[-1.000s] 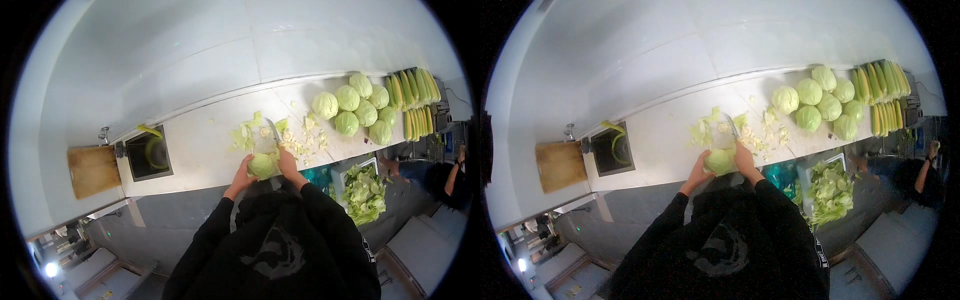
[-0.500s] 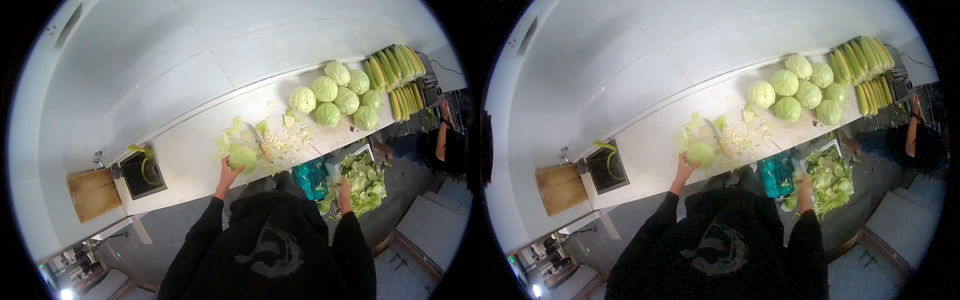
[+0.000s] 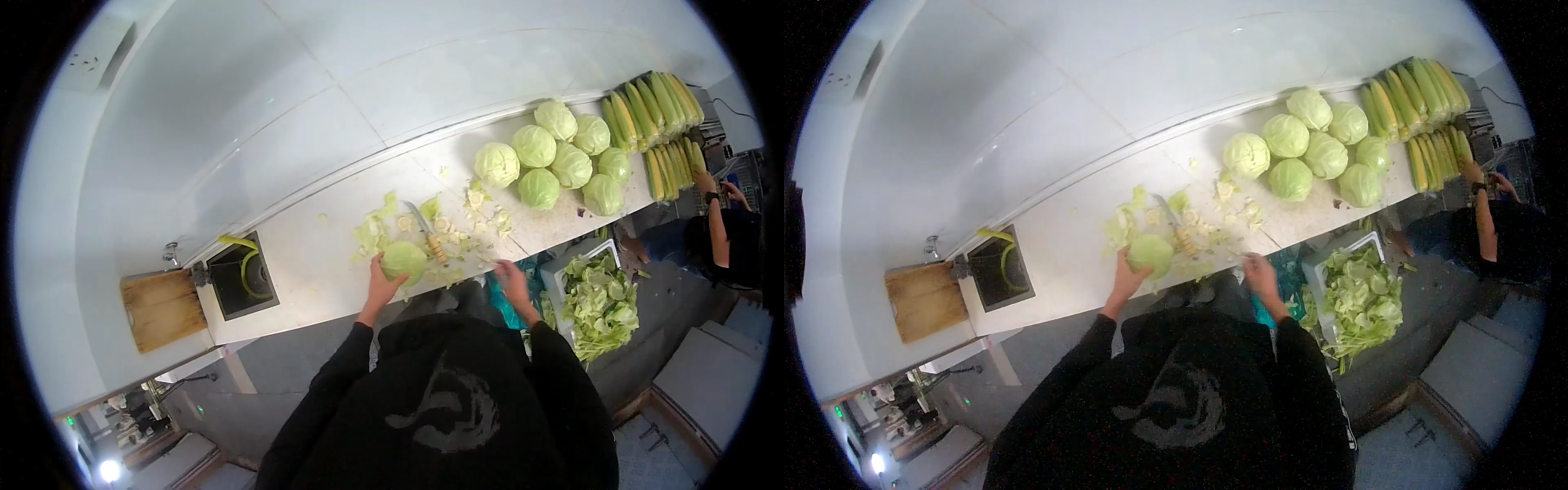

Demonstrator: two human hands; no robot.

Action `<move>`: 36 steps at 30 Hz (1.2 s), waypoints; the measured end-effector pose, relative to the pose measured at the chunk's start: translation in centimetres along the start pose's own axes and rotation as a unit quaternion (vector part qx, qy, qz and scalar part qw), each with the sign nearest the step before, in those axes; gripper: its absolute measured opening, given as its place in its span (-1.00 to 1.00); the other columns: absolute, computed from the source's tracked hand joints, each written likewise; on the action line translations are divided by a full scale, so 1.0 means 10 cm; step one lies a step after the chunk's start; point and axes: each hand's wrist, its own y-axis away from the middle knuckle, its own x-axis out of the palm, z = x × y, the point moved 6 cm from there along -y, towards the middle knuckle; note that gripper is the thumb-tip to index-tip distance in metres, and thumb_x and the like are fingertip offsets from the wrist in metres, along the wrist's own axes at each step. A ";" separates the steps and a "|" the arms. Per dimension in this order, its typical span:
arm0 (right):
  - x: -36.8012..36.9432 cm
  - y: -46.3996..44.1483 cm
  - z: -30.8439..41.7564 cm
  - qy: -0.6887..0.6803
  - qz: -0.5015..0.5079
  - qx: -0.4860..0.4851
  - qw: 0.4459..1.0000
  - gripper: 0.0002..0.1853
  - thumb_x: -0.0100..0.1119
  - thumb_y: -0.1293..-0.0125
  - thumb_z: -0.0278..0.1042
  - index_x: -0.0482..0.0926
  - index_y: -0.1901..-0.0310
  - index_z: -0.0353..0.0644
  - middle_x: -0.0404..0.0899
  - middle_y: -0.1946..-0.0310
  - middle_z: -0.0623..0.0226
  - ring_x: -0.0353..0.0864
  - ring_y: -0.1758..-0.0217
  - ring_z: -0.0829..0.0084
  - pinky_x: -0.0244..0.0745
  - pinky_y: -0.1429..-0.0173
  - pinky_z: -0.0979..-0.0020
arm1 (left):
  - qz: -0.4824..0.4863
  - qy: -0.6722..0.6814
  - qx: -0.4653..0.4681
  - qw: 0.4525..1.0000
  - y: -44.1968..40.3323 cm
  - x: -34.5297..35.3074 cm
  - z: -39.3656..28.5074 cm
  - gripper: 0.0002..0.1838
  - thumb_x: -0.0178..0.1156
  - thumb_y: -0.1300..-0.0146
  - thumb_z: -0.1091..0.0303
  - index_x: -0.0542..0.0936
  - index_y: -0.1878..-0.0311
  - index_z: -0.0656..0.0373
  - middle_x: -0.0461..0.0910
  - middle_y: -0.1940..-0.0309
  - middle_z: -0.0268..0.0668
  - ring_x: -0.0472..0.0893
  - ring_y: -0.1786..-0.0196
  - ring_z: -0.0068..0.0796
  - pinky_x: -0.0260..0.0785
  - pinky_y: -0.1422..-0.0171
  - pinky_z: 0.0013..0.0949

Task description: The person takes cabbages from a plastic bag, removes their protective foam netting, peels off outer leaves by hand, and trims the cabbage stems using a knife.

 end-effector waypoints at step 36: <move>1.58 -0.43 1.61 0.252 0.295 -0.199 0.900 -0.36 0.08 -0.22 -0.23 0.20 -0.20 -0.55 0.59 0.44 -0.13 0.62 0.36 -0.10 0.54 0.24 0.03 | 0.007 -0.071 0.049 0.996 0.20 -0.06 -0.55 -0.08 0.53 0.16 0.33 0.24 -0.29 0.22 0.30 -0.23 -0.01 0.37 -0.28 0.03 0.31 -0.32 -0.15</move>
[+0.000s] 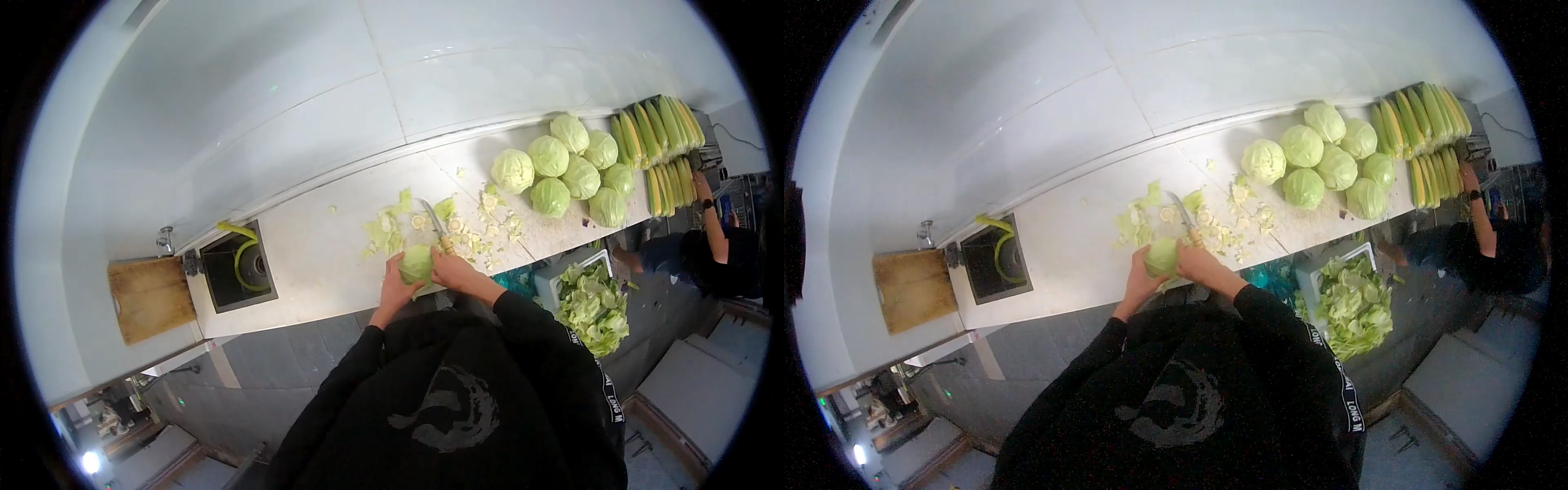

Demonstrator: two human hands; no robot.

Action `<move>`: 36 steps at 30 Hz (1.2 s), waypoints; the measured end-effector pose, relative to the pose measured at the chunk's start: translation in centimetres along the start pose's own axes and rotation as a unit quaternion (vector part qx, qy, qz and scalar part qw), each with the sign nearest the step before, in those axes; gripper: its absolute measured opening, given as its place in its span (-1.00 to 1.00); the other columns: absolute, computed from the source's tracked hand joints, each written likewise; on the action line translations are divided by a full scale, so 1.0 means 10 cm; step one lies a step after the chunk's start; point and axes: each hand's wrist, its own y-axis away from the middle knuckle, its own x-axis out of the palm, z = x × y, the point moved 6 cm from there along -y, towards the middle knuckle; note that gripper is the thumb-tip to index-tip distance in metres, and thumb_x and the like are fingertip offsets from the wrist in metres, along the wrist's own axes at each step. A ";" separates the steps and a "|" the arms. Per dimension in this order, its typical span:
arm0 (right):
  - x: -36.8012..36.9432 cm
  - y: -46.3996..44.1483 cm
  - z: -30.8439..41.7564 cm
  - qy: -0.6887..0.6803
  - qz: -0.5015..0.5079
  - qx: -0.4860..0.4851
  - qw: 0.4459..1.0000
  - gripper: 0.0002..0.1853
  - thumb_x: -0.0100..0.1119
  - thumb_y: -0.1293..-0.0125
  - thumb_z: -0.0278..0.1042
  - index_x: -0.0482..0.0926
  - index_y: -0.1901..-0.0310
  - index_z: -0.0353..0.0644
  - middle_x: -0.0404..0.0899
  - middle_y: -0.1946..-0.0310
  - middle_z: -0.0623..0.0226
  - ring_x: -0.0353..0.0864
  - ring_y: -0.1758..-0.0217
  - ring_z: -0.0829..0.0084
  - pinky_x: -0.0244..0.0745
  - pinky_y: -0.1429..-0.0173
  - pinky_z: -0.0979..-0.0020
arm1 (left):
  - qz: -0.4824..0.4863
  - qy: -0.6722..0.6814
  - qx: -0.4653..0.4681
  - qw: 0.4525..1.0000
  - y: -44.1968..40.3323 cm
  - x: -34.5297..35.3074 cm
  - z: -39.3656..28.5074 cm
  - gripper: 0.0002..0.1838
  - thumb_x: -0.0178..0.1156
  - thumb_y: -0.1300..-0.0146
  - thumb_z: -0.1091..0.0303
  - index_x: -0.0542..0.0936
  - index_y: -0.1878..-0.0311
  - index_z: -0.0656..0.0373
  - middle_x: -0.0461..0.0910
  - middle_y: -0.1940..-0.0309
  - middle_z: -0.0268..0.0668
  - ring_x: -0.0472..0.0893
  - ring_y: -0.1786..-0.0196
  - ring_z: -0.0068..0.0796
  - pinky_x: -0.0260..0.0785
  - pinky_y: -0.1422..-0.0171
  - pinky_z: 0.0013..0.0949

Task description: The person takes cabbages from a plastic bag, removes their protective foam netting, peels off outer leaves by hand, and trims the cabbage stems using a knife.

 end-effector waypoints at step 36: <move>0.22 -0.12 -0.44 -0.302 -0.324 0.127 0.888 -0.78 0.19 -0.16 -0.45 0.52 0.15 -0.31 0.65 0.50 0.14 0.65 0.59 0.34 0.56 0.50 0.36 | 0.195 0.248 -0.147 0.937 -0.39 -0.23 0.31 -0.02 0.42 -0.04 0.48 0.05 -0.48 0.18 0.11 -0.45 -0.16 0.09 -0.50 -0.29 0.00 -0.52 -0.26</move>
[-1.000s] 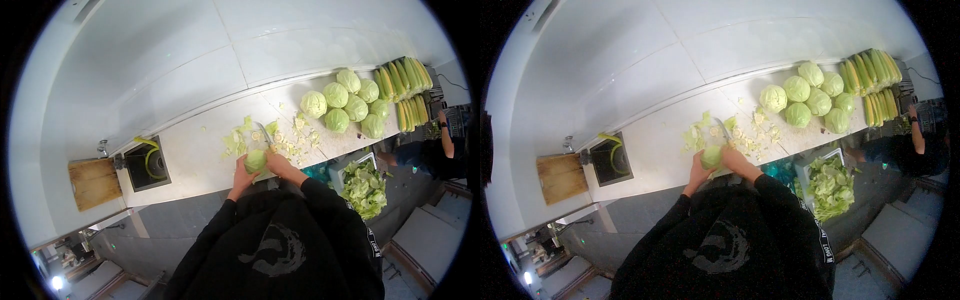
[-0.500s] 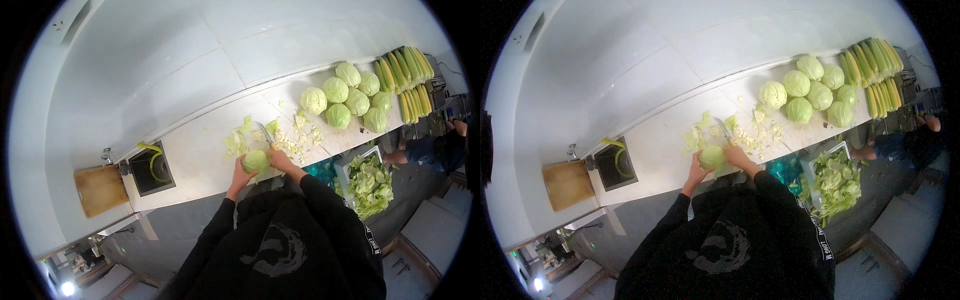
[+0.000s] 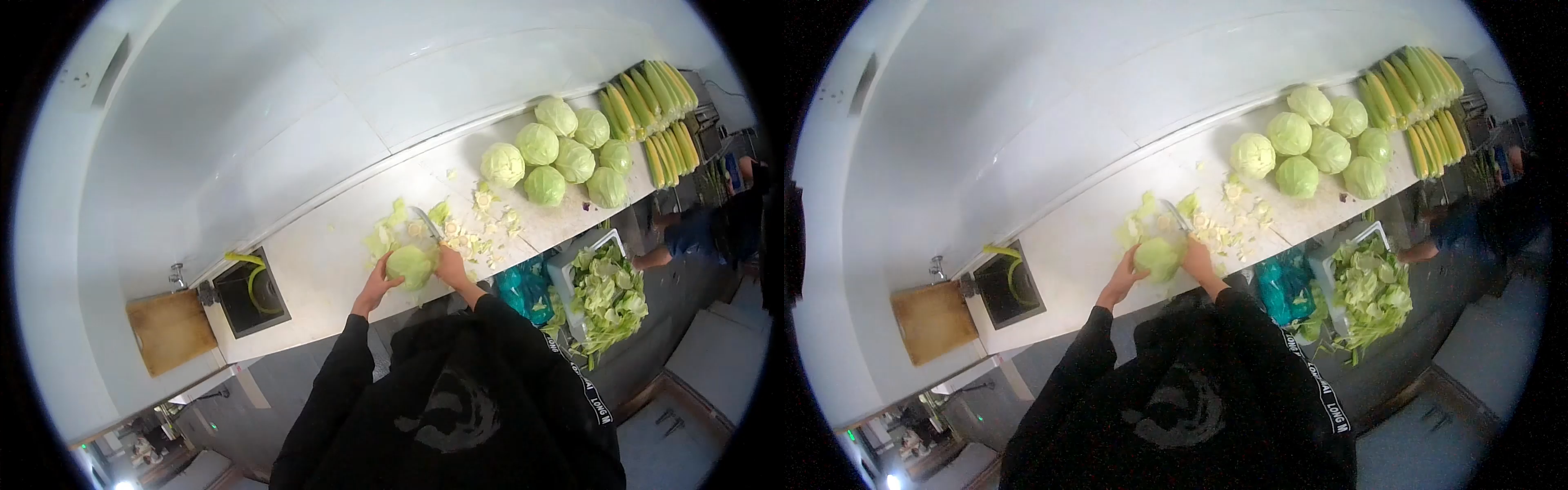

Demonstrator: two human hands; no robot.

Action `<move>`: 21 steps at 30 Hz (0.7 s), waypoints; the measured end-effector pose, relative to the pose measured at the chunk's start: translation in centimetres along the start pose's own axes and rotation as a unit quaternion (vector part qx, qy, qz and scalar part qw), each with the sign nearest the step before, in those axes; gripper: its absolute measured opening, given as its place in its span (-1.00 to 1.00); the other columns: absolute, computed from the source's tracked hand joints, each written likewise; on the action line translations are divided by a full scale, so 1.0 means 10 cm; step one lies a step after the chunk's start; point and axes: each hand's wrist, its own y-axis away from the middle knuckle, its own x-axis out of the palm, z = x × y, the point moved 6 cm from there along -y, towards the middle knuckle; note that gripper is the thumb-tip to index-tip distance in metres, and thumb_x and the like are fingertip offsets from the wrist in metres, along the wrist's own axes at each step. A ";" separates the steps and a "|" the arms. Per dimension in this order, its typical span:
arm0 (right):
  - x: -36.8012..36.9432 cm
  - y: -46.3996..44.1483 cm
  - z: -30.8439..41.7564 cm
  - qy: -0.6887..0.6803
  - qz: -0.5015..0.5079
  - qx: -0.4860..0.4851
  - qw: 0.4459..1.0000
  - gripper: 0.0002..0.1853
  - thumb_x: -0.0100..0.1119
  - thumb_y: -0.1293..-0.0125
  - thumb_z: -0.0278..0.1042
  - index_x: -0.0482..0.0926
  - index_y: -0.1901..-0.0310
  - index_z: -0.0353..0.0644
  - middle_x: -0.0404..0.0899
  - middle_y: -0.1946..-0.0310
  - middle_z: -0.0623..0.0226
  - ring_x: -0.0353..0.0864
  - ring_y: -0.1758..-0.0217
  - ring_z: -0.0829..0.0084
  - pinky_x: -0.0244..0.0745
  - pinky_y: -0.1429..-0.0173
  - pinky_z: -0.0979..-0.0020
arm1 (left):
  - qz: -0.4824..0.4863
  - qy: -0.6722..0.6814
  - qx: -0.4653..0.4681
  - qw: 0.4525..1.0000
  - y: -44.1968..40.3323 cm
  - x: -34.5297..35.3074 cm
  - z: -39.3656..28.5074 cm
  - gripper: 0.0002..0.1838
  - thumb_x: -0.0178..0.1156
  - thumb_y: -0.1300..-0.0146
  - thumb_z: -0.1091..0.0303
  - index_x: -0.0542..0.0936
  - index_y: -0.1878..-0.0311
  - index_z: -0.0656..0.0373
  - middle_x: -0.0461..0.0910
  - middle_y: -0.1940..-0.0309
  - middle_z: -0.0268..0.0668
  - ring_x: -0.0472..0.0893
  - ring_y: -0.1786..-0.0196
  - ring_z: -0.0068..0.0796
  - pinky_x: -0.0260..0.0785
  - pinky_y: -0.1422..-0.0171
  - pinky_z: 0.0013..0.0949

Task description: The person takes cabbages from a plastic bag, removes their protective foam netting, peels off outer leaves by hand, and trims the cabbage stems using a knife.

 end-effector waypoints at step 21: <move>0.41 0.16 -0.53 -0.055 -0.142 0.253 0.955 -0.76 0.12 -0.31 -0.39 0.55 0.04 -0.28 0.62 0.51 0.14 0.65 0.62 0.34 0.52 0.52 0.31 | -0.004 0.095 0.000 0.996 0.04 -0.12 0.31 -0.10 0.29 -0.19 0.47 -0.04 -0.49 0.13 0.13 -0.41 -0.17 0.15 -0.46 -0.26 0.08 -0.48 -0.22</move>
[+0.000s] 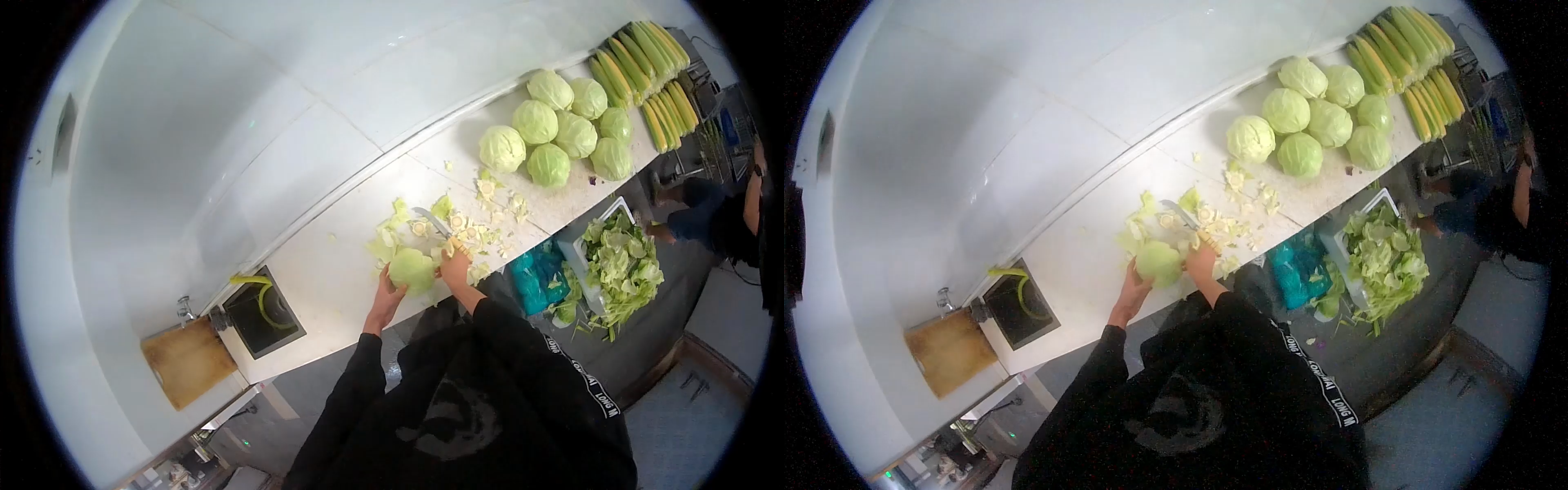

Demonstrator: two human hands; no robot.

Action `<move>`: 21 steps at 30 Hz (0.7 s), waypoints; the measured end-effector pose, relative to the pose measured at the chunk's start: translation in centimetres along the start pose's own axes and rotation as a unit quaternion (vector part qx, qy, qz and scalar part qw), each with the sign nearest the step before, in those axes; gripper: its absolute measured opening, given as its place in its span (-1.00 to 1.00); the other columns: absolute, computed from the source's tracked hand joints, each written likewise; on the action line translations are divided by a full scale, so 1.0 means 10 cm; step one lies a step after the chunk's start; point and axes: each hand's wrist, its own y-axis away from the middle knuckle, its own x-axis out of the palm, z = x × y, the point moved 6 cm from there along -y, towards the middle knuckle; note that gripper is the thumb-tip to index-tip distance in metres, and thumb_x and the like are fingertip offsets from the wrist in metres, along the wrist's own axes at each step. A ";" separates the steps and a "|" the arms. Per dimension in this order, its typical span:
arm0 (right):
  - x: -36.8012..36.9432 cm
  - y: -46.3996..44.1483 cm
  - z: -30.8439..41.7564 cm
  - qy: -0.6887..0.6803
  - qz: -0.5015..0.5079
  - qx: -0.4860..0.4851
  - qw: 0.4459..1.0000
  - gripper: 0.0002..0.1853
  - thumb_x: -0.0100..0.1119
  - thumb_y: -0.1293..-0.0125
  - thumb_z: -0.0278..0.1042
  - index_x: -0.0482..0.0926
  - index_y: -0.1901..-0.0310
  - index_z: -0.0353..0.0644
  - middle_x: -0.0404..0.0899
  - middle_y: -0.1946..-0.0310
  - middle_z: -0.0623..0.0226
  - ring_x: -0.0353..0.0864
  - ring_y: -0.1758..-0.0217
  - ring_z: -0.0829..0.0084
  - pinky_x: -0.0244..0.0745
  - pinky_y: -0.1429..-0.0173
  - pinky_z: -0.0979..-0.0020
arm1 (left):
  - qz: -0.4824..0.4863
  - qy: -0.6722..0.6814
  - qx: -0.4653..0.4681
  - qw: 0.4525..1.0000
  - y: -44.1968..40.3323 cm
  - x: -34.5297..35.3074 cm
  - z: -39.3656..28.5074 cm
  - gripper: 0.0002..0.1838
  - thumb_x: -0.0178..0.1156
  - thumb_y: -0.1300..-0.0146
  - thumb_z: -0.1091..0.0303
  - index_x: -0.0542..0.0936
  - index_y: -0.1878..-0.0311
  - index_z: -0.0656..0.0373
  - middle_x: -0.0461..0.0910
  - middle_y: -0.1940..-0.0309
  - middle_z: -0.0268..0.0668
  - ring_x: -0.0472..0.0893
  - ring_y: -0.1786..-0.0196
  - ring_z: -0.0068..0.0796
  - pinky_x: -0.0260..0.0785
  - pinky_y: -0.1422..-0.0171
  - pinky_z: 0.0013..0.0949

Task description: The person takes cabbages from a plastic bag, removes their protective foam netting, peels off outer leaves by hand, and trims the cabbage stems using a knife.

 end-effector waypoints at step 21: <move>-4.77 0.42 -1.76 -0.098 -0.181 0.136 0.969 -0.50 0.24 -0.30 -0.11 0.41 -0.10 -0.32 0.60 0.27 0.19 0.63 0.28 0.30 0.60 0.21 0.21 | -0.147 -0.073 0.055 0.985 0.00 0.20 0.15 -0.09 0.31 -0.22 0.38 -0.04 -0.52 0.05 0.28 -0.32 -0.08 0.43 -0.24 -0.22 0.46 -0.16 -0.24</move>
